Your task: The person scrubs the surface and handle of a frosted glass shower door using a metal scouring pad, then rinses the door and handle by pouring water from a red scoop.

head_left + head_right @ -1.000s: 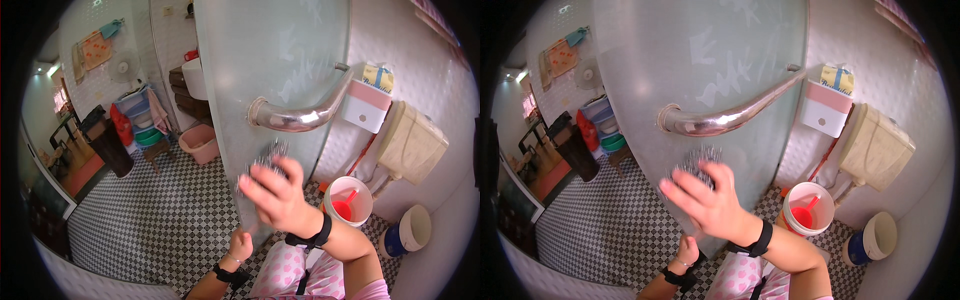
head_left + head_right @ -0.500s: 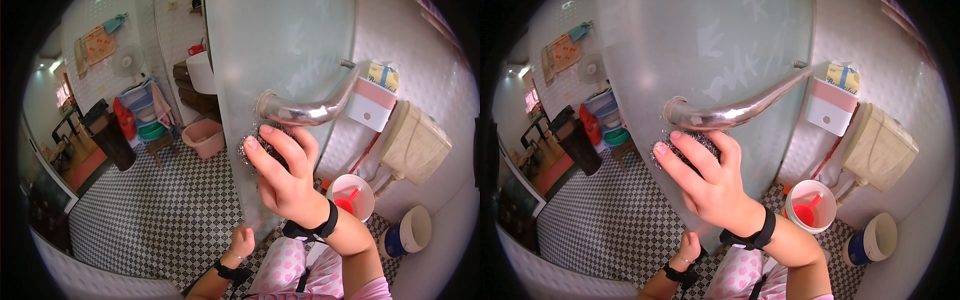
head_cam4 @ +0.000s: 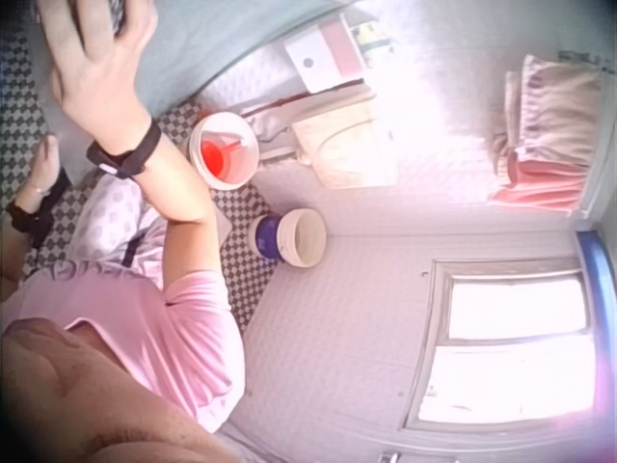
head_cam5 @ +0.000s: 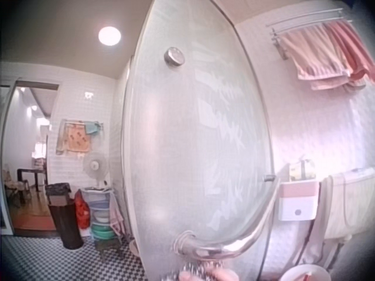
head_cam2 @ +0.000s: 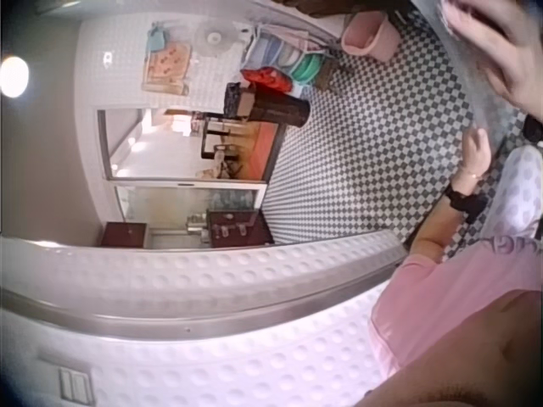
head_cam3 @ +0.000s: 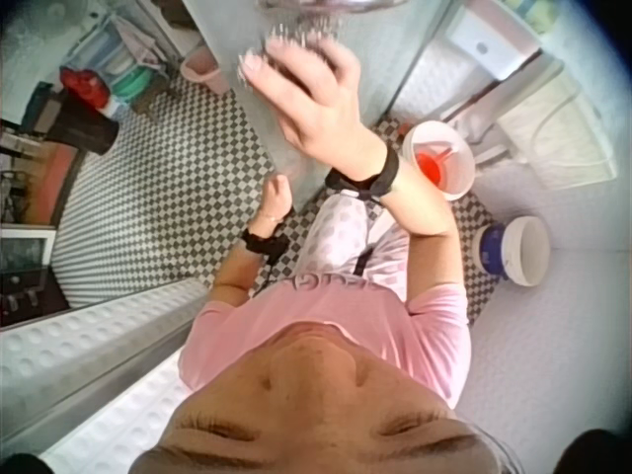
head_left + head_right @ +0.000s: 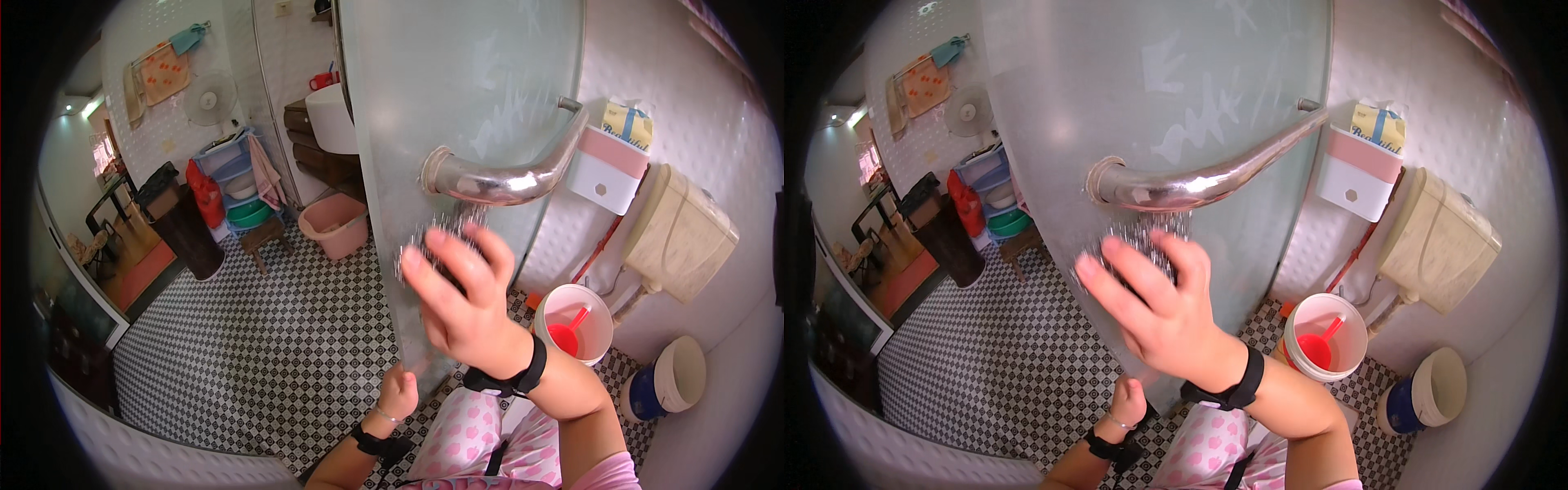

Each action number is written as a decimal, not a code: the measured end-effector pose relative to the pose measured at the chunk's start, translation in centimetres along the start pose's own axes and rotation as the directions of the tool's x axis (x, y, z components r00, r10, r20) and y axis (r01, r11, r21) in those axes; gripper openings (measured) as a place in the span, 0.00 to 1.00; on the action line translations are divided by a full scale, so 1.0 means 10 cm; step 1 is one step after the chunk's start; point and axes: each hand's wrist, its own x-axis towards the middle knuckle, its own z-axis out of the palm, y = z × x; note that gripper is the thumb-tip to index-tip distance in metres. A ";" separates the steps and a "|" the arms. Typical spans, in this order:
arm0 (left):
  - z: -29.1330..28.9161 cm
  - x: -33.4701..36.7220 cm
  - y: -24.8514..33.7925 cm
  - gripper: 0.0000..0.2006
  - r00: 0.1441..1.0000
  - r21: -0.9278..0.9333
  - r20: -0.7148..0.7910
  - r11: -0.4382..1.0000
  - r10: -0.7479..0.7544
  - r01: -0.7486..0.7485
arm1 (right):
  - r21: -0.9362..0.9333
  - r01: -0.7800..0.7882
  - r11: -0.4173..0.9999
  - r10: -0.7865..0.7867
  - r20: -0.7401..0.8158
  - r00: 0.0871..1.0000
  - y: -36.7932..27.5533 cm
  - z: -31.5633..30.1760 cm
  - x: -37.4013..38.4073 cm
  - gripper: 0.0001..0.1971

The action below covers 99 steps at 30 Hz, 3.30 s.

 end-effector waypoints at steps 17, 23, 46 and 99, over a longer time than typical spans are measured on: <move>0.03 0.01 -0.18 0.38 0.997 0.069 -0.055 0.997 0.050 -0.046 | 0.050 -0.013 0.999 0.012 0.016 1.000 -0.08 0.08 -0.34 0.26; 0.00 0.02 -0.08 0.42 0.999 0.039 0.026 0.998 -0.044 0.043 | 0.024 -0.007 1.000 0.009 -0.096 0.995 -0.02 0.04 0.26 0.27; 0.09 0.06 0.02 0.37 0.984 0.070 -0.160 0.995 0.083 -0.072 | 0.010 -0.218 0.976 0.217 0.069 0.974 -0.30 -0.14 0.24 0.35; 0.00 0.01 -0.23 0.45 0.999 -0.042 0.051 0.999 0.002 0.000 | -0.005 -0.113 0.994 0.113 -0.014 0.994 0.39 -0.05 0.31 0.27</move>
